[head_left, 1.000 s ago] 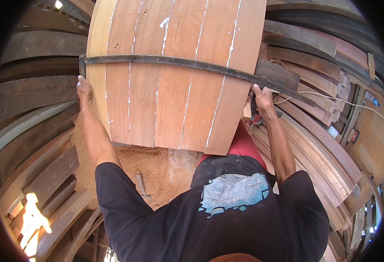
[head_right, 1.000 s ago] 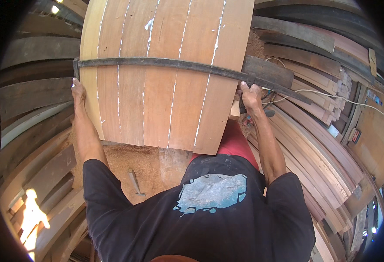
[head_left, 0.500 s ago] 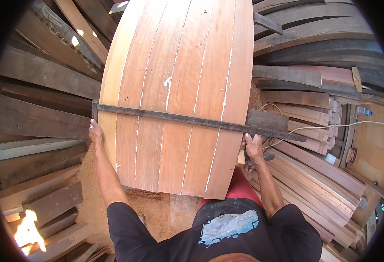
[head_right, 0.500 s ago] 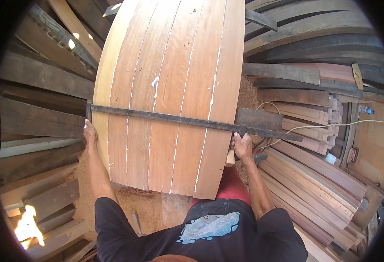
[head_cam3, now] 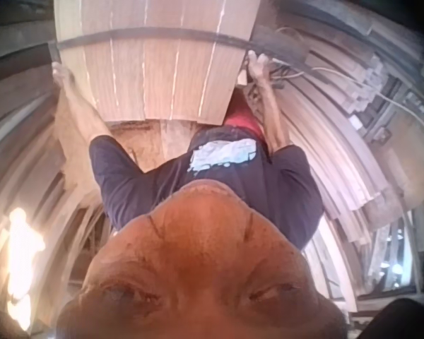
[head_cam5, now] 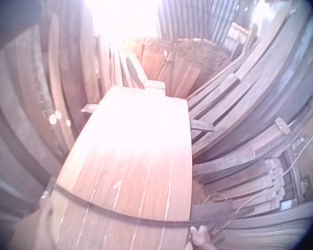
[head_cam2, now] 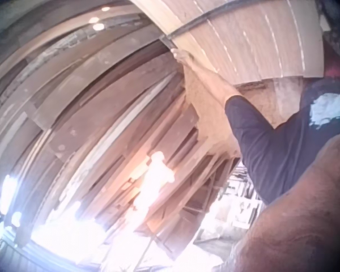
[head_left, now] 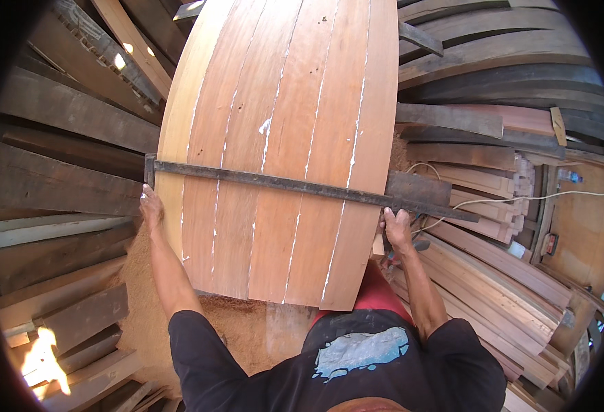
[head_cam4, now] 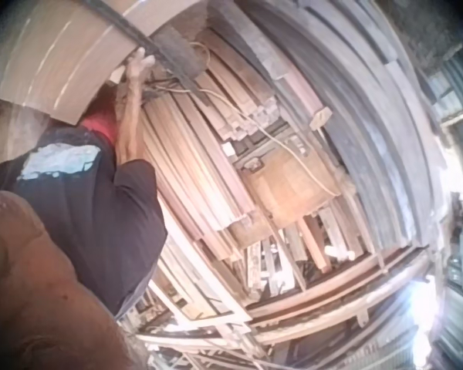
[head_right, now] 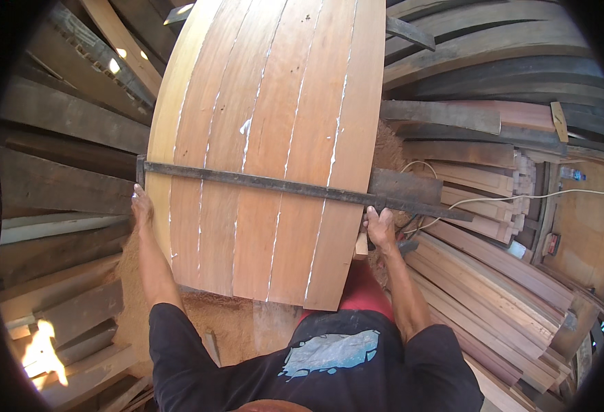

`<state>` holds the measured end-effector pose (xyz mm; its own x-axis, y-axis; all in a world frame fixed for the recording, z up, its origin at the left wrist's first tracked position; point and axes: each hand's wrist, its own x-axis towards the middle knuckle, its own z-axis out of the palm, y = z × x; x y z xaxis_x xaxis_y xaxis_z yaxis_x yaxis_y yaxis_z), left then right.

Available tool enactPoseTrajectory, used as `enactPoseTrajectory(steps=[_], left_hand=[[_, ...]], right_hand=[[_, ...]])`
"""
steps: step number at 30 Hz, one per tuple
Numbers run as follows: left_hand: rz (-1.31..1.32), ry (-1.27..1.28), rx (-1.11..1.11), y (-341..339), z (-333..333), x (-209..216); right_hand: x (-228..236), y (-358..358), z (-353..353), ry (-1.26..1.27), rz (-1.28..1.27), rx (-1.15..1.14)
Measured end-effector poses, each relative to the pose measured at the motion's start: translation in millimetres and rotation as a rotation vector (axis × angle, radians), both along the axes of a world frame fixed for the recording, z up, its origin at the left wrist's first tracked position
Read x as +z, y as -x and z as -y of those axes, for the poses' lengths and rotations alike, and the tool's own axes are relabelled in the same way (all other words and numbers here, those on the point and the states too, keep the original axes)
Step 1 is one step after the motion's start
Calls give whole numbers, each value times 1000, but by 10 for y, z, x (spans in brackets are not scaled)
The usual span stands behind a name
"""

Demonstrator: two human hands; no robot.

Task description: The person applies glue to the edges of several wooden planks and arranges them side-by-side on a workbench. They measure the assembly with a tape measure, then use a metal strap clamp to secure the planks together. Finally, they use a hammer to tap the planks into alignment.

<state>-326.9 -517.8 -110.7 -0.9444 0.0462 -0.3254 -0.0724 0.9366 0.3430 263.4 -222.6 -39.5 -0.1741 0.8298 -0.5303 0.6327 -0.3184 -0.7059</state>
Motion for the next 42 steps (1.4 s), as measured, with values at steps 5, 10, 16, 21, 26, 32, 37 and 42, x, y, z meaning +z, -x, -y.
enactPoseTrajectory(steps=[5,10,16,21,26,32,37,42], left_hand=[[-25,-107,-80,45,36,-103],[36,-233,-89,281,385,-374],[0,-58,-26,46,72,-99],[6,-100,-54,-12,13,-2],[26,-102,-41,93,106,-115],[51,-74,-110,224,289,-229],[75,-38,-43,95,59,-67],[73,-57,-70,197,174,-160]], right_hand=[[91,39,-1,-130,-68,78],[203,-211,-72,-51,188,343],[481,-877,-67,-154,582,932],[469,-995,-309,37,595,1232],[661,-718,-388,86,707,1285],[611,-731,-301,-46,819,1356],[434,-815,-469,343,730,1306],[638,-621,-448,141,676,1426]])
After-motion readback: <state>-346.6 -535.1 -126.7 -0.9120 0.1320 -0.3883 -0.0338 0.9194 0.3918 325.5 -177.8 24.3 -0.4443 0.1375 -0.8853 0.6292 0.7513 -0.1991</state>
